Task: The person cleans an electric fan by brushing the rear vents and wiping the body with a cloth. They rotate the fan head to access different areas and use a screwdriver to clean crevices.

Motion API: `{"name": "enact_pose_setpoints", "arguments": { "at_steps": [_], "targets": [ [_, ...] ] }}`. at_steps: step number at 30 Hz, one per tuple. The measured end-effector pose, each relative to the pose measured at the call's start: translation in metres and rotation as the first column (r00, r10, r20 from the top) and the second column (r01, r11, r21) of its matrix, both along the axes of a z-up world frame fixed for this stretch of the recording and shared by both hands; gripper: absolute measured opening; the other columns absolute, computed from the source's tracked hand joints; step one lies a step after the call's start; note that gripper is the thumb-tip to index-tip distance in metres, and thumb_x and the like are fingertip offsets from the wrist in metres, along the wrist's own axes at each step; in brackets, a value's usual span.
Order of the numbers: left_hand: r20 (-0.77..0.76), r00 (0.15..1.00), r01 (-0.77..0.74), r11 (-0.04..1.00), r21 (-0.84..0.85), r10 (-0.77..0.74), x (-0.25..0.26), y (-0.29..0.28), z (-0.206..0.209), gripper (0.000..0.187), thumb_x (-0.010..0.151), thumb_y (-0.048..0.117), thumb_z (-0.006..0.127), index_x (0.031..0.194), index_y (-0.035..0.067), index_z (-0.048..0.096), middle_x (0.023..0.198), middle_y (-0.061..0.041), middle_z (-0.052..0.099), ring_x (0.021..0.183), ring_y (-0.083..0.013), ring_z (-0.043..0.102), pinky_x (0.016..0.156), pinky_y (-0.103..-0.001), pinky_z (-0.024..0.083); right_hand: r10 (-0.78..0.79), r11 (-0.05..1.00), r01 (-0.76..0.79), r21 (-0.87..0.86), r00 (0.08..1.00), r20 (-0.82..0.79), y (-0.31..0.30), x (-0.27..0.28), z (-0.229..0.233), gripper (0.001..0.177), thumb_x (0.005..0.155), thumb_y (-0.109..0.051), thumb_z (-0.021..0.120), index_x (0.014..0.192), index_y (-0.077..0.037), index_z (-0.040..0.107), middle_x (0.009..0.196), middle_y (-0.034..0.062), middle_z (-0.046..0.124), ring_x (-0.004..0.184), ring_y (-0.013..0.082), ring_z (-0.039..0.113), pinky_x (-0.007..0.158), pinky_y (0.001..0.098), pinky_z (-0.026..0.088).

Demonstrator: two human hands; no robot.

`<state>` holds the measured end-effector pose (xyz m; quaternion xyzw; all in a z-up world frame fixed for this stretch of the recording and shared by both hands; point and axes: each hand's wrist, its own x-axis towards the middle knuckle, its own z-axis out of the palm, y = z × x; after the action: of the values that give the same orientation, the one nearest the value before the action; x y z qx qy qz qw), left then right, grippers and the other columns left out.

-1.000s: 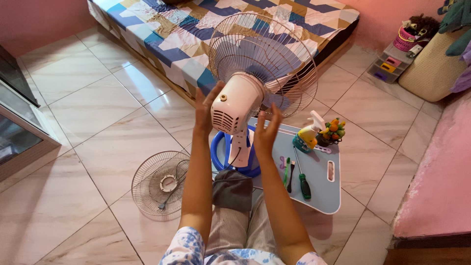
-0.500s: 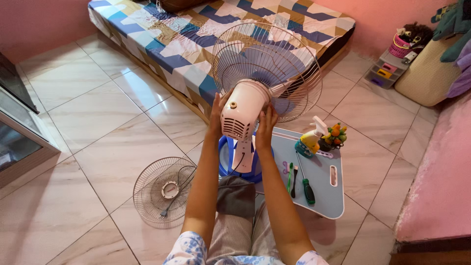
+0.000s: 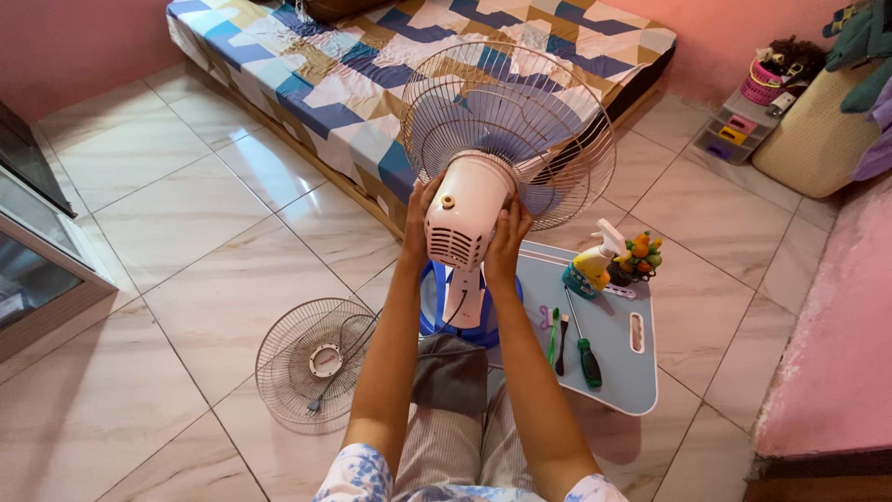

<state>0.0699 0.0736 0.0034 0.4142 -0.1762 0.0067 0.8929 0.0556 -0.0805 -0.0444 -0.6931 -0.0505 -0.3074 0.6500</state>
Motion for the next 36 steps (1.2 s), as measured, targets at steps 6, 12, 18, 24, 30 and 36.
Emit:
{"name": "enact_pose_setpoints", "arguments": {
  "at_steps": [6,12,18,24,30,36],
  "targets": [
    [-0.005,0.998,0.066,0.992,-0.111,-0.067,0.008,0.009,-0.012,0.081,0.105,0.061,0.028,0.157,0.000,0.038,0.160,-0.018,0.044,0.145,-0.0278,0.046,0.122,-0.038,0.034,-0.007,0.998,0.011,0.058,0.998,-0.058,0.002,-0.009,0.000,0.062,0.111,-0.041,0.034,0.160,-0.003,0.029,0.155,0.0186,0.031,0.148,0.0335,0.032,0.122,0.0428,0.027],
    [-0.056,0.990,0.114,0.970,-0.217,-0.129,0.015,0.005,-0.025,0.086,0.104,0.064,0.030,0.160,-0.001,0.033,0.158,-0.020,0.045,0.142,-0.0300,0.048,0.119,-0.039,0.038,0.065,0.985,-0.056,0.162,0.997,-0.049,-0.006,-0.020,0.006,0.053,0.111,-0.032,0.036,0.158,-0.007,0.037,0.156,0.0158,0.037,0.147,0.0305,0.040,0.122,0.0420,0.031],
    [-0.121,0.984,0.107,0.974,-0.200,-0.133,0.018,0.003,-0.025,0.086,0.102,0.064,0.034,0.158,0.000,0.033,0.154,-0.021,0.048,0.135,-0.0303,0.054,0.112,-0.041,0.045,0.048,0.998,-0.051,-0.041,0.996,-0.072,-0.019,-0.006,0.007,0.052,0.108,-0.021,0.034,0.160,-0.015,0.036,0.152,0.0150,0.035,0.142,0.0286,0.039,0.120,0.0410,0.033],
    [-0.118,0.992,0.042,0.997,-0.066,-0.050,0.019,0.000,-0.015,0.082,0.103,0.062,0.036,0.157,0.000,0.036,0.154,-0.020,0.050,0.136,-0.0277,0.055,0.113,-0.038,0.045,0.025,0.998,-0.028,-0.048,0.996,-0.080,-0.025,0.009,-0.009,0.049,0.110,-0.019,0.037,0.159,-0.015,0.042,0.144,0.0157,0.041,0.135,0.0284,0.047,0.117,0.0398,0.040],
    [-0.067,0.995,0.065,0.997,-0.036,-0.068,0.011,-0.001,-0.007,0.081,0.104,0.061,0.035,0.156,0.000,0.036,0.153,-0.019,0.049,0.137,-0.0274,0.054,0.114,-0.038,0.044,0.048,0.999,-0.049,0.009,0.998,0.039,-0.015,0.022,-0.027,0.048,0.112,-0.027,0.038,0.156,-0.008,0.035,0.150,0.0166,0.037,0.140,0.0289,0.042,0.118,0.0407,0.036],
    [-0.041,0.997,0.056,0.998,-0.043,-0.058,0.007,-0.001,-0.003,0.079,0.105,0.060,0.035,0.156,0.000,0.036,0.153,-0.019,0.049,0.138,-0.0272,0.052,0.115,-0.038,0.043,0.146,0.958,-0.121,0.259,0.986,-0.078,-0.003,-0.004,-0.013,0.057,0.109,-0.043,0.044,0.148,-0.003,0.038,0.146,0.0143,0.046,0.133,0.0273,0.049,0.113,0.0414,0.040]
  ]
}}
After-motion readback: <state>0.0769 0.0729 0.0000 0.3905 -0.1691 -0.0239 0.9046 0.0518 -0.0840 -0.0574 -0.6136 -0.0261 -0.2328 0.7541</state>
